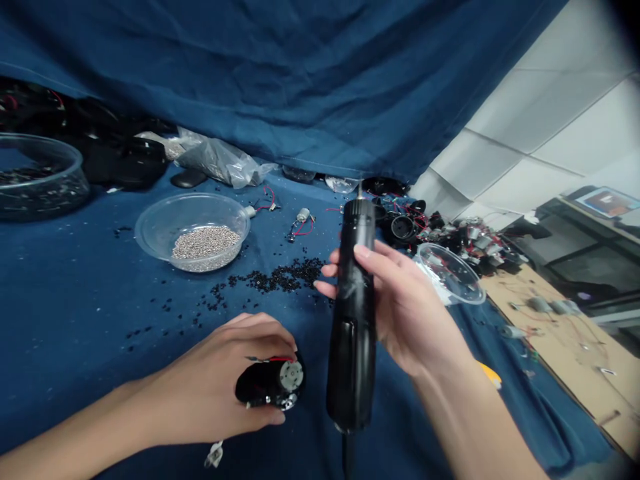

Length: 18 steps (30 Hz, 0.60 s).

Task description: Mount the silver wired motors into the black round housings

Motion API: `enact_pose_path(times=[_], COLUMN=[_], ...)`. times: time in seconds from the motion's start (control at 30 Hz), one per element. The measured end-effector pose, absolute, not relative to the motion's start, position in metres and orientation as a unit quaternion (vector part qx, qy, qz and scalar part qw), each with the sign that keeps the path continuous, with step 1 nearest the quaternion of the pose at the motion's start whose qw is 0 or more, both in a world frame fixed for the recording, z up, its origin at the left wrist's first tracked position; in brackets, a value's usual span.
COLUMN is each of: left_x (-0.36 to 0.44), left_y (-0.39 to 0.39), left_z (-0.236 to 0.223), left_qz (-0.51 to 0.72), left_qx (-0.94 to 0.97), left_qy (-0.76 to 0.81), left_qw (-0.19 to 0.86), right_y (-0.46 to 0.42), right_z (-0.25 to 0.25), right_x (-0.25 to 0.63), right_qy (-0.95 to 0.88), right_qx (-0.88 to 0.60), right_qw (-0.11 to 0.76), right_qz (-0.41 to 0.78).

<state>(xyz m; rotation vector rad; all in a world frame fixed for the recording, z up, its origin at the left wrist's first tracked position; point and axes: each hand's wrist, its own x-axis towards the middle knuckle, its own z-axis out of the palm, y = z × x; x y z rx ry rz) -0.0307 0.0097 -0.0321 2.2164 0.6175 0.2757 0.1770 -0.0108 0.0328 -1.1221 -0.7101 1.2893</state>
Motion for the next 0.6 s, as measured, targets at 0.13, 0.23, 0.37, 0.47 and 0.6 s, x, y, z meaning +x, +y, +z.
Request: enact_pose_path(times=[0.13, 0.23, 0.37, 0.47, 0.6], left_x=[-0.031, -0.031, -0.03, -0.029, -0.03], left_y=[0.009, 0.009, 0.008, 0.008, 0.008], left_z=[-0.033, -0.034, -0.032, -0.031, -0.033], left_qz=[0.11, 0.111, 0.109, 0.109, 0.117], left_qx=[0.872, 0.868, 0.867, 0.868, 0.867], left_qy=[0.241, 0.24, 0.238, 0.234, 0.23], left_qw=[0.411, 0.419, 0.424, 0.425, 0.427], right_y=[-0.018, -0.021, -0.023, -0.024, -0.024], right_z=[0.034, 0.036, 0.036, 0.034, 0.026], right_x=[0.172, 0.163, 0.152, 0.146, 0.14], right_qy=[-0.421, -0.435, -0.451, -0.452, -0.461], right_qx=[-0.488, -0.497, -0.486, -0.476, -0.474], right_qw=[0.67, 0.697, 0.712, 0.726, 0.728], right_qz=[0.369, 0.278, 0.233, 0.207, 0.181])
